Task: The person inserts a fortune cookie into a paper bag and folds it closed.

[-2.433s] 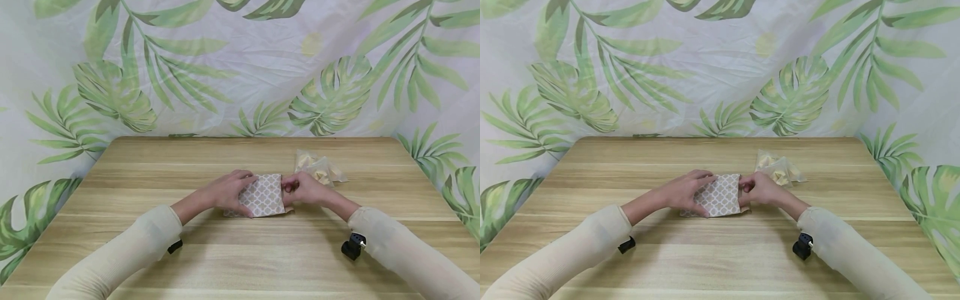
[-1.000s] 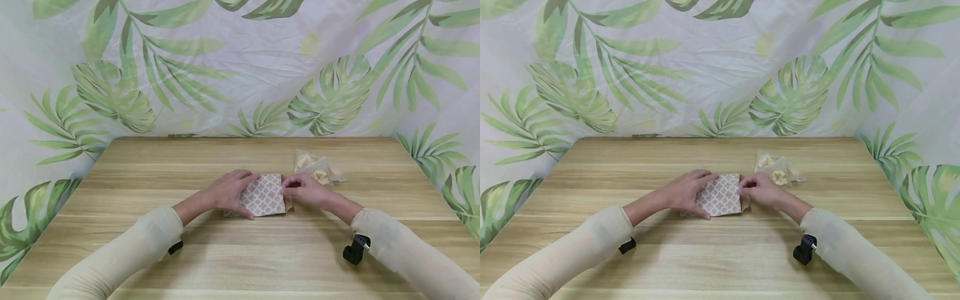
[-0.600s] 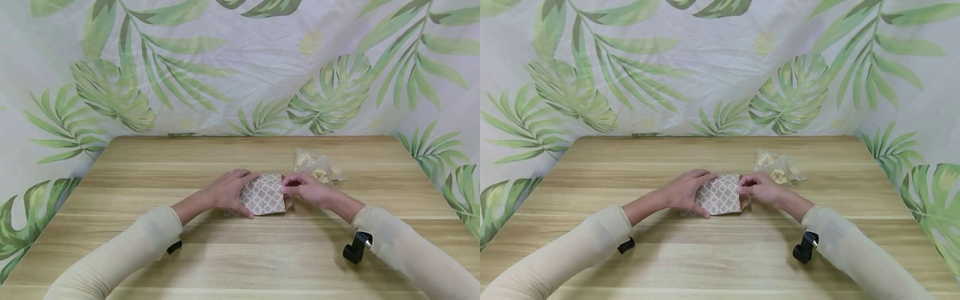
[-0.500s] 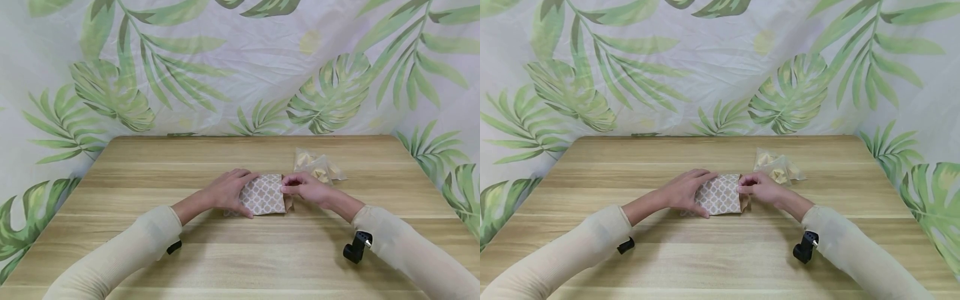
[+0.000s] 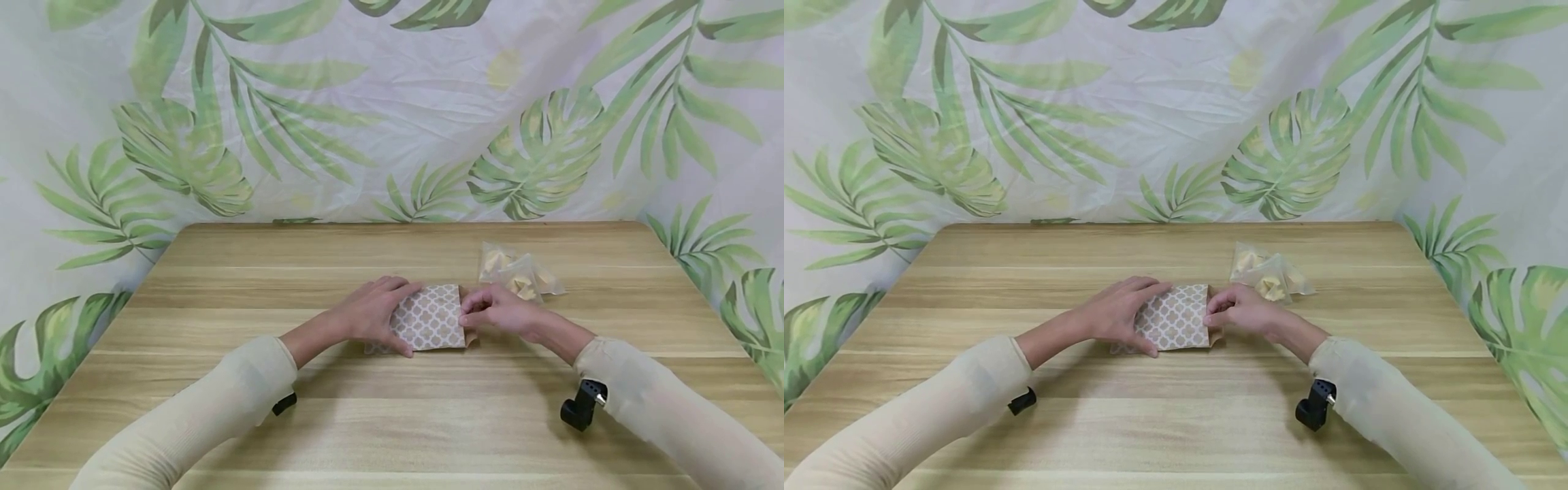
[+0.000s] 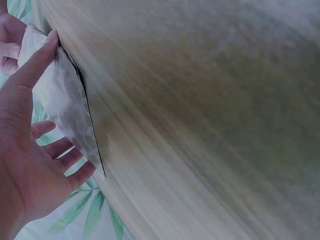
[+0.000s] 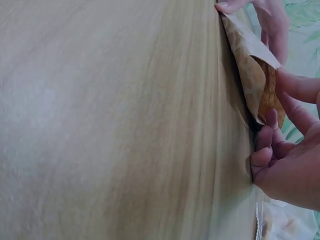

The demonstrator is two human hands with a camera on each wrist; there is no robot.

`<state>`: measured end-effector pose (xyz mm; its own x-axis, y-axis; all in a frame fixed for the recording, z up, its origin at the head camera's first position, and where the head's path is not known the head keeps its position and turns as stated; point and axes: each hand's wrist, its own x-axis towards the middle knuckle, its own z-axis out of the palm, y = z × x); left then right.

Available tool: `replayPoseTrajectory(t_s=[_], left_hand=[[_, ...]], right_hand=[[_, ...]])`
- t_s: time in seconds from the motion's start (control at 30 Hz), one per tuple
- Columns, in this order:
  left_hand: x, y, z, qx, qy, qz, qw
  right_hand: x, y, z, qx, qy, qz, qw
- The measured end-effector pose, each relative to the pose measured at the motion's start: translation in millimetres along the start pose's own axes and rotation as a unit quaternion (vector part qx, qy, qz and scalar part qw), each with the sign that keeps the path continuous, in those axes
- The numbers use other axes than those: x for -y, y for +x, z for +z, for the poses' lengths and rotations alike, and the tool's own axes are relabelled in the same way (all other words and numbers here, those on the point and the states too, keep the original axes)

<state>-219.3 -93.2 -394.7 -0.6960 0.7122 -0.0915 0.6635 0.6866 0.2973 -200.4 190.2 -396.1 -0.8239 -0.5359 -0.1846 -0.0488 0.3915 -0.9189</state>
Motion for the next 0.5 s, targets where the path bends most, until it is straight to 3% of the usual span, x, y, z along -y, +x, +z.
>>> replayPoseTrajectory(t_s=[0.2,0.5], left_hand=[[-0.5,-0.3,-1.2,0.0,0.001,0.0,1.0],[1.7,-1.6,-2.9,-0.004,-0.007,0.008,0.9999]], right_hand=[[0.7,-1.2,-0.5,0.0,0.009,0.008,0.9999],[-3.6,4.0,-2.6,-0.019,-0.002,-0.017,0.9997]])
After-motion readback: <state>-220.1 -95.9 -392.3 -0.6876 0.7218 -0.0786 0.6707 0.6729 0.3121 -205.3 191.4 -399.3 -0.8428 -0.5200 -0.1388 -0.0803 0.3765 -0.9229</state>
